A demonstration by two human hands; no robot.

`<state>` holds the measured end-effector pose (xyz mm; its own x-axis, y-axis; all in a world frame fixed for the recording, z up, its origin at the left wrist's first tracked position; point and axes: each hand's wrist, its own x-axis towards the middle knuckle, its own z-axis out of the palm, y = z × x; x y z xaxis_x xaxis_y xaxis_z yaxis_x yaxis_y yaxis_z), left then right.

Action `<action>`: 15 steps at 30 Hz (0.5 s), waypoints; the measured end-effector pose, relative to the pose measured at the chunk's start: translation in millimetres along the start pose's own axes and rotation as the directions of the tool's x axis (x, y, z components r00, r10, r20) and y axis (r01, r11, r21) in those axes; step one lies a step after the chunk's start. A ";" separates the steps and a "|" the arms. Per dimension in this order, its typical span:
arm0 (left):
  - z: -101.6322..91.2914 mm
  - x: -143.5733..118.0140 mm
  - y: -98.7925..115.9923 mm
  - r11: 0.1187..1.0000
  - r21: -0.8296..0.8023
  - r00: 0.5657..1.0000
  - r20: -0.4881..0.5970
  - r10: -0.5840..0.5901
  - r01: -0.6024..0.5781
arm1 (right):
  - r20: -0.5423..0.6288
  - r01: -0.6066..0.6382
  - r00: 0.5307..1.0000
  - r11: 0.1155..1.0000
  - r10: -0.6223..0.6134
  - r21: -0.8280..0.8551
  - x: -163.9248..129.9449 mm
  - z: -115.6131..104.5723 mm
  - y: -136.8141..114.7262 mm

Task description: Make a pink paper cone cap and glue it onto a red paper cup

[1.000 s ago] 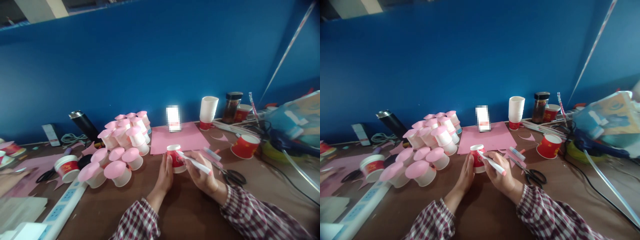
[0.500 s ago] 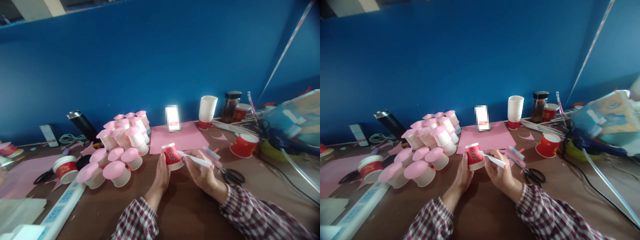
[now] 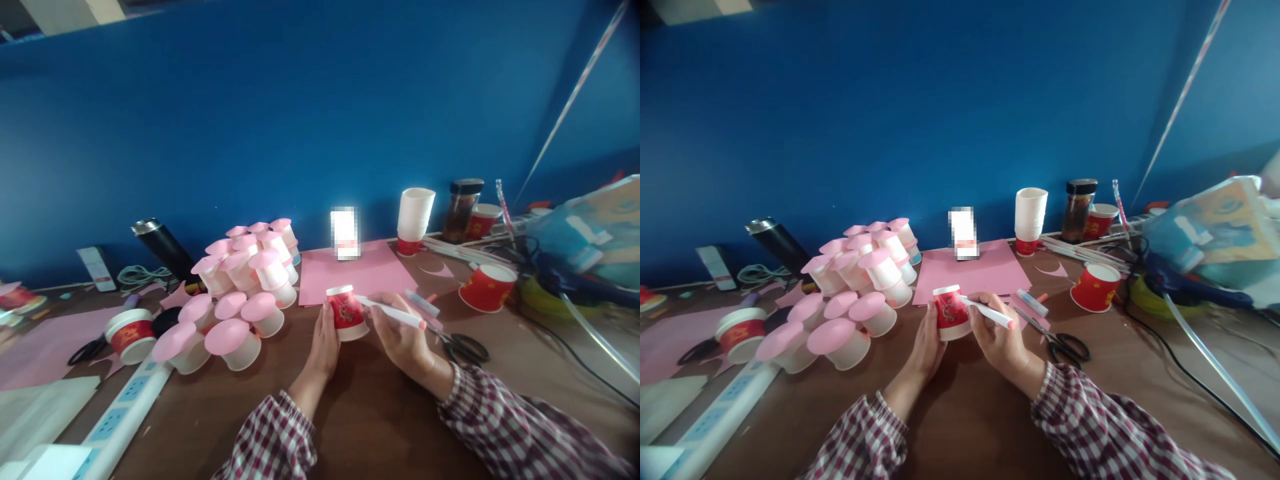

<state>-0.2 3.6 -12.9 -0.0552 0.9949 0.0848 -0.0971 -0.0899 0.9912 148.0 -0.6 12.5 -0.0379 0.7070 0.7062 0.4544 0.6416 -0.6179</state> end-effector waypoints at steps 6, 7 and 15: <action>-0.4 0.7 -2.9 1.000 0.028 1.000 0.001 0.006 -0.006 | 0.009 -0.001 1.000 0.999 0.000 0.050 2.6 -1.9 -3.0; -1.1 0.8 -3.5 0.999 0.040 1.000 -0.002 0.008 -0.008 | 0.012 -0.001 1.000 0.999 0.000 0.052 2.4 -1.8 -3.1; -10.0 4.2 -20.1 0.996 0.091 0.996 -0.089 0.004 0.004 | 0.033 -0.004 0.999 0.999 0.002 0.041 0.9 -0.2 -0.9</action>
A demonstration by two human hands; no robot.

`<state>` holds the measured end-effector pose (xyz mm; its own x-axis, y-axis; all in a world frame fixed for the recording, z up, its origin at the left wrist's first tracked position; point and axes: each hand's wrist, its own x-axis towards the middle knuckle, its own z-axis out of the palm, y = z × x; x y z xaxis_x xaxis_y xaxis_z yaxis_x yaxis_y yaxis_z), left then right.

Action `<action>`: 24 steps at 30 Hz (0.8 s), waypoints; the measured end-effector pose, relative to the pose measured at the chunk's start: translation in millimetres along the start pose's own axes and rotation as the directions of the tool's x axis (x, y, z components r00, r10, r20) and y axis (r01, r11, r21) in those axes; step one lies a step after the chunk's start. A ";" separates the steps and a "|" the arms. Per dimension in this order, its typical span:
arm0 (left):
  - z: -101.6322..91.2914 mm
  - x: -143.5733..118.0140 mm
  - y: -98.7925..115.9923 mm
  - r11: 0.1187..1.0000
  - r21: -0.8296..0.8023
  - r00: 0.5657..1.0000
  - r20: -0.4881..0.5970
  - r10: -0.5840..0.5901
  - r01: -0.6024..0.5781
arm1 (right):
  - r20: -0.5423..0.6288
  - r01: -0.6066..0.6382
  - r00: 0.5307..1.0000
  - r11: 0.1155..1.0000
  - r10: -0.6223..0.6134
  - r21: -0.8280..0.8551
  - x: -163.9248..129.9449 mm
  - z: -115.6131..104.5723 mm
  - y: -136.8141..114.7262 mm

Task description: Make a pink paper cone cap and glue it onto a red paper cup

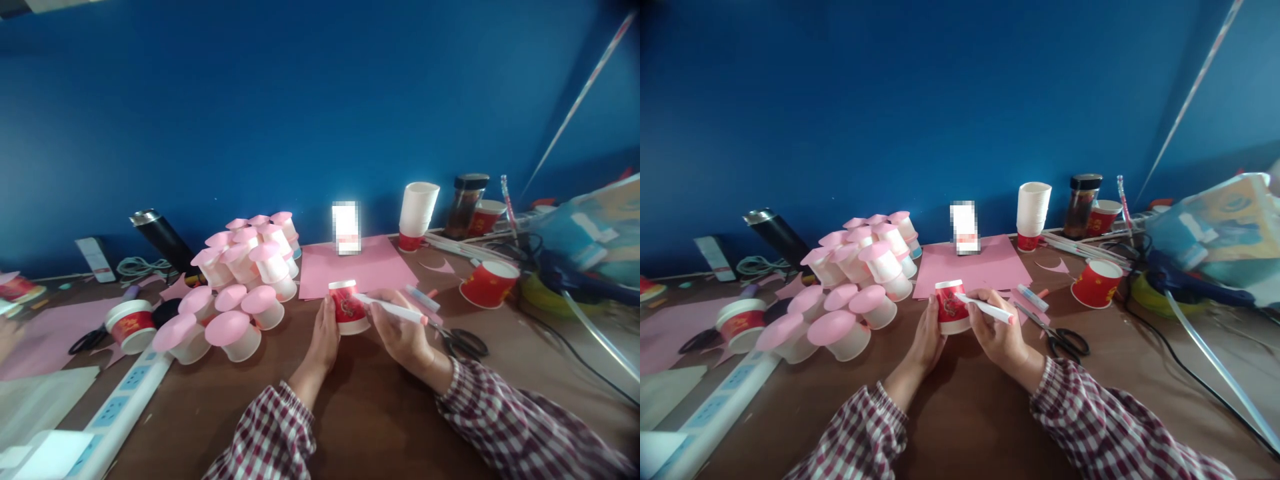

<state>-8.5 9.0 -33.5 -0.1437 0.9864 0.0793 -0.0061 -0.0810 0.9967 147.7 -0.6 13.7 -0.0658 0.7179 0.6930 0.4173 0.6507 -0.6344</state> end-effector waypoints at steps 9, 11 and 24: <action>2.9 -2.6 11.5 1.000 0.010 0.999 0.031 -0.012 0.011 | 0.008 0.025 1.000 1.000 -0.025 -0.012 -0.9 0.4 0.4; 3.2 -3.3 14.6 0.999 0.024 0.999 -0.005 -0.032 0.032 | 0.008 0.018 1.000 1.000 -0.018 -0.025 -1.9 1.4 1.8; 3.9 -4.4 19.5 0.996 0.028 0.996 -0.036 -0.079 0.080 | 0.023 0.025 0.999 0.999 -0.025 -0.034 0.8 -2.1 -2.0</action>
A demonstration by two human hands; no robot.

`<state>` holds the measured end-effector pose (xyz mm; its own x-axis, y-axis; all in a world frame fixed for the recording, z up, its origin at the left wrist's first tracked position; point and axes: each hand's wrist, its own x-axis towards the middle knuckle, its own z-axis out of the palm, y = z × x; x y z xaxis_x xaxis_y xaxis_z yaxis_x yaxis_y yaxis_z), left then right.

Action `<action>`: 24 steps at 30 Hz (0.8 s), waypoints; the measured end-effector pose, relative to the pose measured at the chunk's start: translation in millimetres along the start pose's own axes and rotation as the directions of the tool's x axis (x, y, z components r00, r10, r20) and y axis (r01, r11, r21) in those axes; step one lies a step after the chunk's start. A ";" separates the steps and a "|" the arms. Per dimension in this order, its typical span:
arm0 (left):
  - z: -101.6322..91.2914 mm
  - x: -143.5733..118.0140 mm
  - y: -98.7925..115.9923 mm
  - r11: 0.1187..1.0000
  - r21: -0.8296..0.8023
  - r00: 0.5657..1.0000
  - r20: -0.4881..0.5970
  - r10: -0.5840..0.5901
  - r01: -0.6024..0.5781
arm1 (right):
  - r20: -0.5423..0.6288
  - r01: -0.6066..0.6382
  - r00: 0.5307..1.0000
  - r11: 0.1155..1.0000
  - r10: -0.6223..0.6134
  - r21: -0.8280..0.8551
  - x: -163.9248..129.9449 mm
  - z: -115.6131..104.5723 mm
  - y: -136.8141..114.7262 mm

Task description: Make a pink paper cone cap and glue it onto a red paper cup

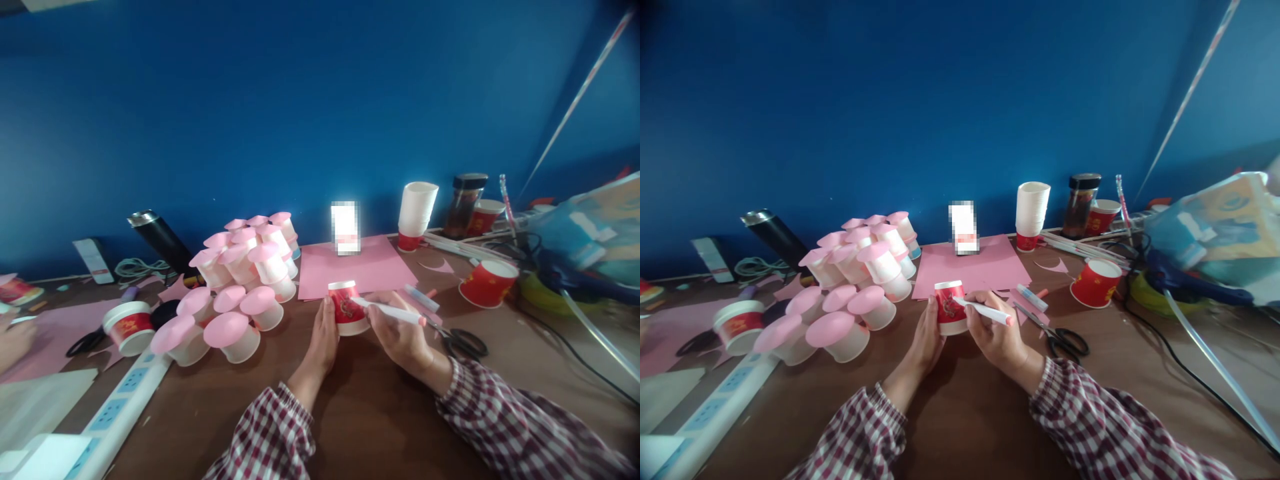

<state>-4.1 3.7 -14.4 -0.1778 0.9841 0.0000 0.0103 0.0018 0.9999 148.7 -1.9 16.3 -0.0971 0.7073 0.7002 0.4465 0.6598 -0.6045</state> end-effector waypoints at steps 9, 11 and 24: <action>1.5 -2.0 7.9 0.999 0.028 0.999 0.031 0.018 -0.019 | -0.024 -0.016 1.000 1.000 0.016 0.007 -3.6 4.3 4.0; 0.7 -1.0 4.7 0.999 0.030 0.999 0.045 0.026 -0.028 | -0.020 -0.029 0.999 0.999 0.028 -0.022 -3.3 3.7 3.0; 0.5 -0.6 -0.2 0.992 -0.118 0.997 0.062 0.051 -0.044 | -0.027 0.005 1.000 0.998 -0.007 -0.062 -2.5 2.5 4.5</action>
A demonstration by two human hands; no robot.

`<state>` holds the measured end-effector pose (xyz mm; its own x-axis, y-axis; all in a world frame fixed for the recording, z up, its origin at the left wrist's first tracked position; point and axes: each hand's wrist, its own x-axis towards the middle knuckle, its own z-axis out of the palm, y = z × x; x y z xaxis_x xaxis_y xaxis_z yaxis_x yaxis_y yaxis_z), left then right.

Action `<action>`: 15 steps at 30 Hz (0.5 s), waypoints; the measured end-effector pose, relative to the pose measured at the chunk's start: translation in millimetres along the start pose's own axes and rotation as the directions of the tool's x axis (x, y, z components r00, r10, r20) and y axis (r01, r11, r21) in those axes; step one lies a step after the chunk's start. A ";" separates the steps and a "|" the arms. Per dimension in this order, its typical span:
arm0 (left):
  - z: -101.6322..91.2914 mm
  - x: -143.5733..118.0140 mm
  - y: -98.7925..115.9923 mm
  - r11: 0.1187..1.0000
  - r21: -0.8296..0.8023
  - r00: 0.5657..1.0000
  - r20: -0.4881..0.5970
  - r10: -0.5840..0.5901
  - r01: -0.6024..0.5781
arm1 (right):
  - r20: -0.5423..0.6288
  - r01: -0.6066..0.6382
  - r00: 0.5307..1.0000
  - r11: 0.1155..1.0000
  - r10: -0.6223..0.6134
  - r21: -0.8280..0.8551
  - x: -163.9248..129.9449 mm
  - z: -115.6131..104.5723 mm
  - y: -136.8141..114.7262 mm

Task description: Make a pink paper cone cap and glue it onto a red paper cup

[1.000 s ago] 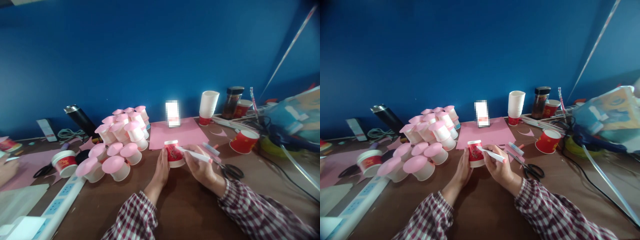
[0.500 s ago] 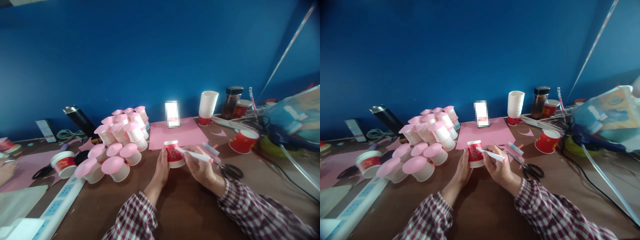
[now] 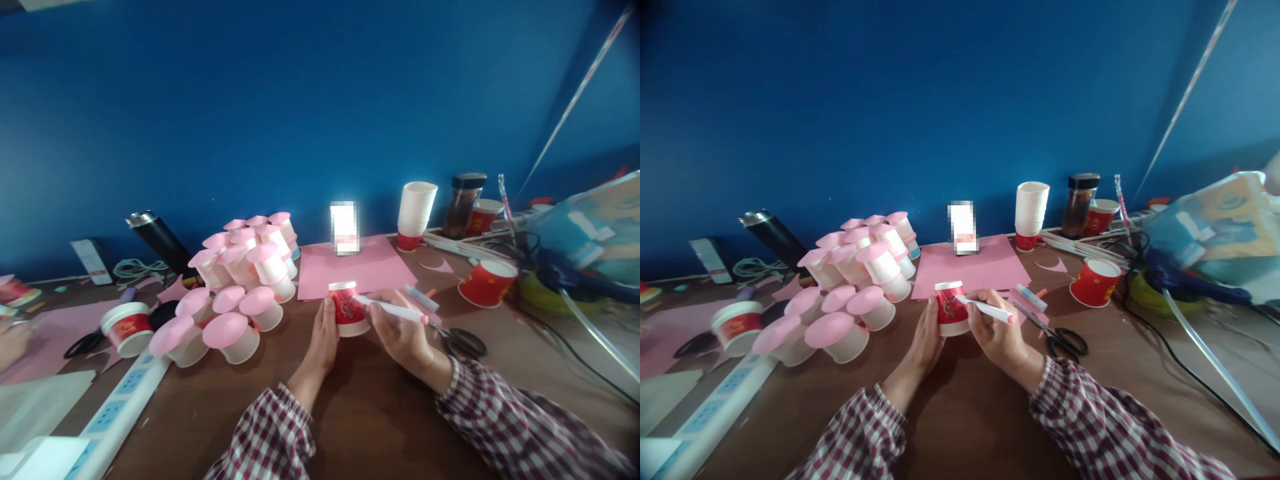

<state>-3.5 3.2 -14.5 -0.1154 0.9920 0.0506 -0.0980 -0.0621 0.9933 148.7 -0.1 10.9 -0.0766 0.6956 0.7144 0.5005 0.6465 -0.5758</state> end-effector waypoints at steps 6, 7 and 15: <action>1.7 -0.5 3.5 0.996 -0.059 0.994 -0.086 -0.073 0.068 | 0.003 0.020 1.000 1.000 -0.020 0.012 1.6 -2.1 -2.5; 1.6 -0.3 3.0 0.995 -0.064 0.992 -0.091 -0.083 0.077 | 0.003 0.024 1.000 1.000 -0.024 0.017 1.7 -2.3 -2.9; 2.3 0.2 1.6 0.992 -0.105 0.987 -0.137 -0.087 0.073 | -0.002 -0.007 1.000 0.996 0.007 0.085 -1.4 1.7 0.8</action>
<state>-1.3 3.5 -12.7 -0.2408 0.9692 -0.0509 -0.2095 -0.0007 0.9778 147.8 0.0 8.7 -0.0711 0.6997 0.7109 0.4257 0.6658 -0.6128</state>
